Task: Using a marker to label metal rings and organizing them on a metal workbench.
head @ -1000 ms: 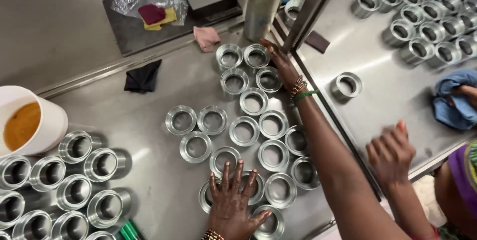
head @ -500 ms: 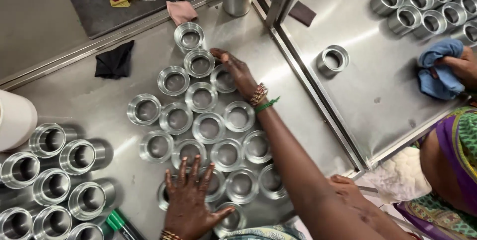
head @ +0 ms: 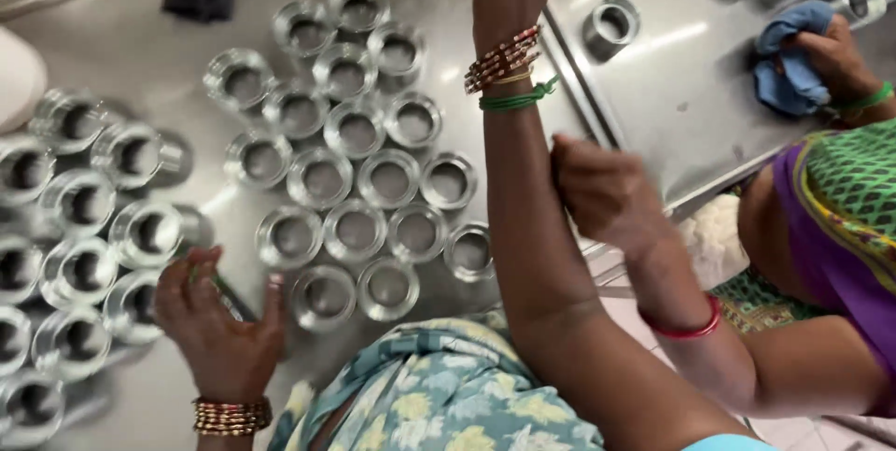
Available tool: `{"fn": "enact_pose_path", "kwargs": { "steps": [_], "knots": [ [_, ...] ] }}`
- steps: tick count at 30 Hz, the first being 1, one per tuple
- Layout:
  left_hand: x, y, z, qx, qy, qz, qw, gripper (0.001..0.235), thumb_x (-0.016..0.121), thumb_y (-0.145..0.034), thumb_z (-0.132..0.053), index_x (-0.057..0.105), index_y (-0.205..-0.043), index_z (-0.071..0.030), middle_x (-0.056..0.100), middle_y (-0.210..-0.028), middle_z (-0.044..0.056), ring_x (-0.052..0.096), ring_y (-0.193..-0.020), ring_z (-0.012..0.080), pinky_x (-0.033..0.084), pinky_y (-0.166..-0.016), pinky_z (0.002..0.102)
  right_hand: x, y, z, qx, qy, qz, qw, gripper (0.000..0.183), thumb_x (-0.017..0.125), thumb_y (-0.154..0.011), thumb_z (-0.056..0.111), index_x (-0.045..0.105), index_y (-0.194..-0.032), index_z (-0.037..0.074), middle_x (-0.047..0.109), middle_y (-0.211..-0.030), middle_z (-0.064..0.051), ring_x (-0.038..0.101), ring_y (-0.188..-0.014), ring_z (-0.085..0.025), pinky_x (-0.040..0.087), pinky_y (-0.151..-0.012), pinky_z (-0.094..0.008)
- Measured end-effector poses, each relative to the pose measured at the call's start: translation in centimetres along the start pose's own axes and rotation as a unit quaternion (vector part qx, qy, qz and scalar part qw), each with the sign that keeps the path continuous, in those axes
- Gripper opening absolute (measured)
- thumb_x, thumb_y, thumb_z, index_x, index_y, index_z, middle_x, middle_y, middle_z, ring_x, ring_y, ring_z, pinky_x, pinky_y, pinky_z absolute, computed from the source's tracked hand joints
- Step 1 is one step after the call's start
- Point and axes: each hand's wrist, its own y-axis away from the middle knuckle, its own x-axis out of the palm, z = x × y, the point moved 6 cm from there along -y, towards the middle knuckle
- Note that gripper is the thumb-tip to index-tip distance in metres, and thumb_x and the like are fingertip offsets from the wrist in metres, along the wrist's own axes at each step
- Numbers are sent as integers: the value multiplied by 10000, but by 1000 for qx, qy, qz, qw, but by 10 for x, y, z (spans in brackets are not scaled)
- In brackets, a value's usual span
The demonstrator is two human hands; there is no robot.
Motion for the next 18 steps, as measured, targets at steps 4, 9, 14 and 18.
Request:
{"fn": "enact_pose_path", "kwargs": {
  "steps": [4,9,14,18],
  "knots": [
    [-30,53,54,-134,-44,-88,986,575,759,-883,-380,603,-1327,-48,580,-1289,198,501,-1246,390,411,-1061,532,117,68,75,-104,-22,105,989,107,591,-1122,110,610,-1057,27,650,-852,-51,606,-685,-121,501,-598,-287],
    [-27,90,64,-237,-95,-57,965,609,805,-807,-432,652,-1252,-45,651,-1103,174,577,-1056,391,456,-896,549,207,242,145,-6,250,262,932,160,661,-997,136,702,-1088,11,696,-783,-117,679,-636,-195,535,-571,-329],
    [15,100,59,-231,-77,66,968,567,797,-731,-414,694,-1221,-148,654,-1044,77,578,-998,350,467,-780,526,236,360,215,59,144,631,760,176,645,-1000,230,685,-1133,122,675,-1187,-72,719,-835,-212,604,-747,-361],
    [-5,101,53,-262,-77,-4,962,661,841,-721,-571,679,-1135,-82,619,-1025,123,576,-972,355,461,-808,541,239,380,242,-56,104,649,752,239,646,-1021,276,671,-1185,103,665,-1176,-78,702,-998,-254,590,-820,-410]
  ]
}}
